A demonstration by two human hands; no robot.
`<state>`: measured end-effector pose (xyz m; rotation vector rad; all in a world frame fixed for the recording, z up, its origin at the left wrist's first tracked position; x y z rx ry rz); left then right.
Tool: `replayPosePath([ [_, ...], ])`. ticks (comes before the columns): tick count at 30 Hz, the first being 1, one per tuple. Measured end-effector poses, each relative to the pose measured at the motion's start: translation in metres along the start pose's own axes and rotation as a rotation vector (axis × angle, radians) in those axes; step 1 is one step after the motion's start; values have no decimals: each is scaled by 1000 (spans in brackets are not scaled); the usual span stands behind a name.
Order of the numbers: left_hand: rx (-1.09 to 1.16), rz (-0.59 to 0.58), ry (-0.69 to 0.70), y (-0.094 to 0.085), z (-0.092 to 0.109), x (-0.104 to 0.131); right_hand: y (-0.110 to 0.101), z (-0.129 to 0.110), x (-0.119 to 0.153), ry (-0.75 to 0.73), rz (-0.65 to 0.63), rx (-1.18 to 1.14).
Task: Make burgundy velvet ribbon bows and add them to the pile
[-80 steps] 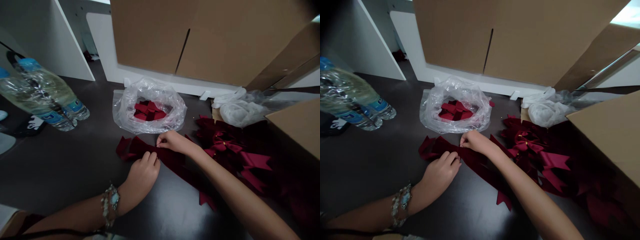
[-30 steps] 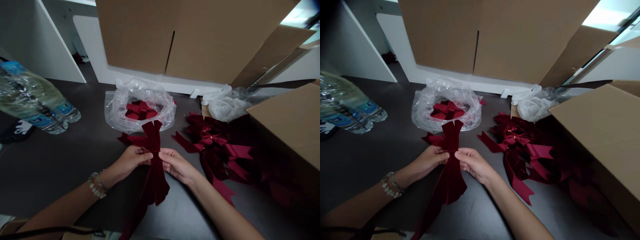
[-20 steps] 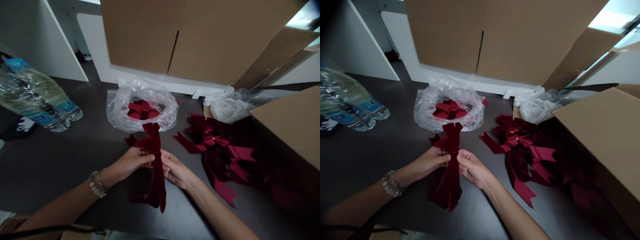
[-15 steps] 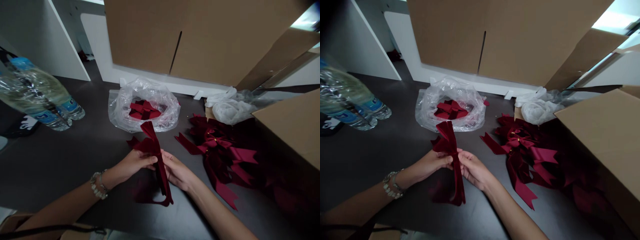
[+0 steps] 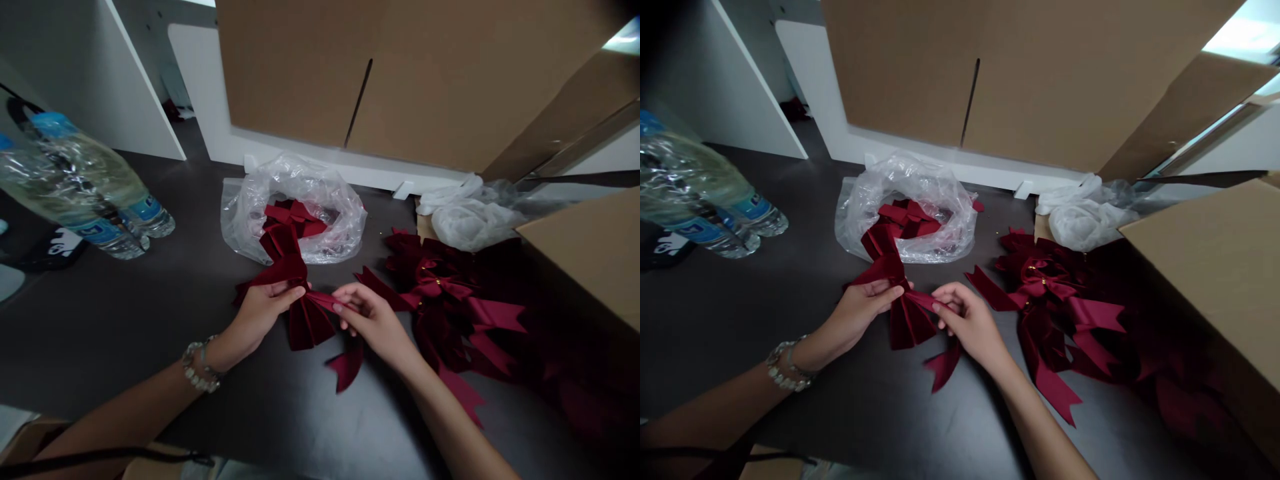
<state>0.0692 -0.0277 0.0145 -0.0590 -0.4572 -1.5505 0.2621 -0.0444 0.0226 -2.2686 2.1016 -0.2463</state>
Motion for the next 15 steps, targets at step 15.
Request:
replayPosePath([
  [15,-467,-82,174,8,-6,11,10,2,3,-172,116,276],
])
Point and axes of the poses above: each hand's wrist, its own x-axis away from the middle knuckle, its own y-axis out of the palm, z = x × y, the point moved 1 cm from there along -x, towards the middle knuckle, and after that the axes turned 8 degrees about z, right-handed, at the moved point
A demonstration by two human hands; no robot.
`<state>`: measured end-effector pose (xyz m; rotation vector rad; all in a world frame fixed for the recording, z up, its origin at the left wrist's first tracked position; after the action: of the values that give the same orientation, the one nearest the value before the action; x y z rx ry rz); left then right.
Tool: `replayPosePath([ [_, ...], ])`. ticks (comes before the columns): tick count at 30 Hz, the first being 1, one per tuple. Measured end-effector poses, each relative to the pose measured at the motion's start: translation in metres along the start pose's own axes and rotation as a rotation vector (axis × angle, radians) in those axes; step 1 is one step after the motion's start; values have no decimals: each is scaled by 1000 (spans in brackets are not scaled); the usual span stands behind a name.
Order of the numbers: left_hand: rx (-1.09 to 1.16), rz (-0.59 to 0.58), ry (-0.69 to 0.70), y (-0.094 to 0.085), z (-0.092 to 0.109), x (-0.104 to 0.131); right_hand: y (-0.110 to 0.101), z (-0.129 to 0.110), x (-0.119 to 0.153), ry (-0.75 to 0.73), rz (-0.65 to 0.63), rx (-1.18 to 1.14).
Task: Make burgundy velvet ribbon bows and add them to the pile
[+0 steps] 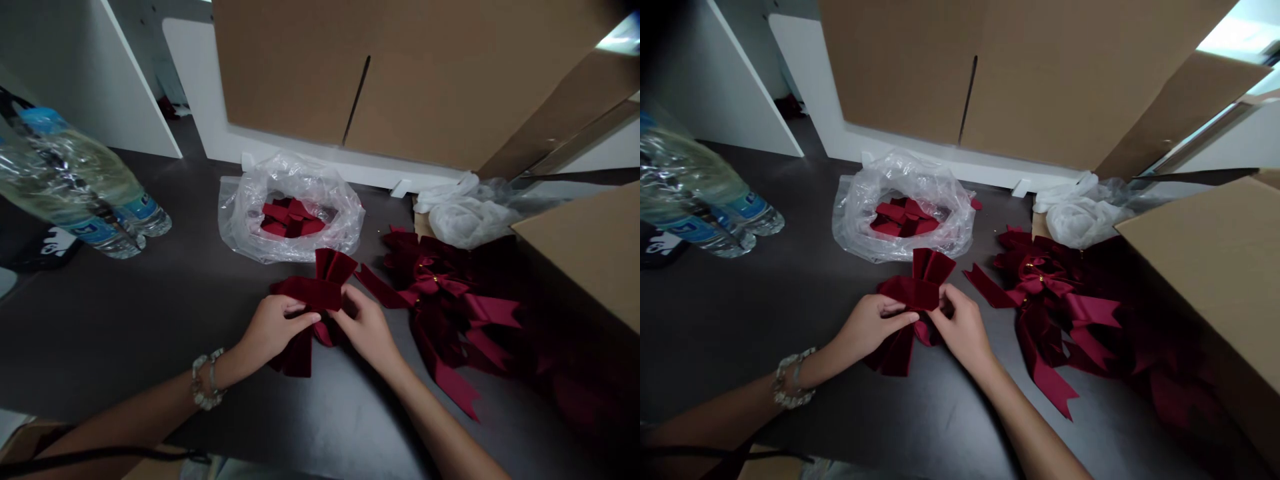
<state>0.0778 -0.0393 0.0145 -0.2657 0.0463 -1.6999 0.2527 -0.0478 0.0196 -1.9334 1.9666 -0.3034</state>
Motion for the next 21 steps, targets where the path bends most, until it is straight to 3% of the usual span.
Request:
replayPosePath([
  [7,142,-96,7,1,0,1,-1,10,-4,253,174,-496],
  [13,187,-243,26,-2,4,4,-3,11,-11,475,122,-739],
  [16,133,-258,100,-5,3,2,-24,11,-16,439,159,-844],
  [18,11,-187,229,-9,3,1,-49,12,-16,326,222,-943],
  [19,-74,-130,353,-12,3,0,-62,13,-16,295,194,-977],
  [21,-284,-22,720,-18,5,0,-83,16,-13,307,19,-986],
])
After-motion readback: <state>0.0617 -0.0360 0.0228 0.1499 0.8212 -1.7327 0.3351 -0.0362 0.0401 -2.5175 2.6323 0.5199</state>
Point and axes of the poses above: each hand's wrist, its own x-axis away from the middle knuckle, its own y-axis out of the palm, z = x × y, the point moved 1 cm from there along -x, towards the middle knuckle, and after that the axes turned 8 degrees about z, right-handed, at the moved point
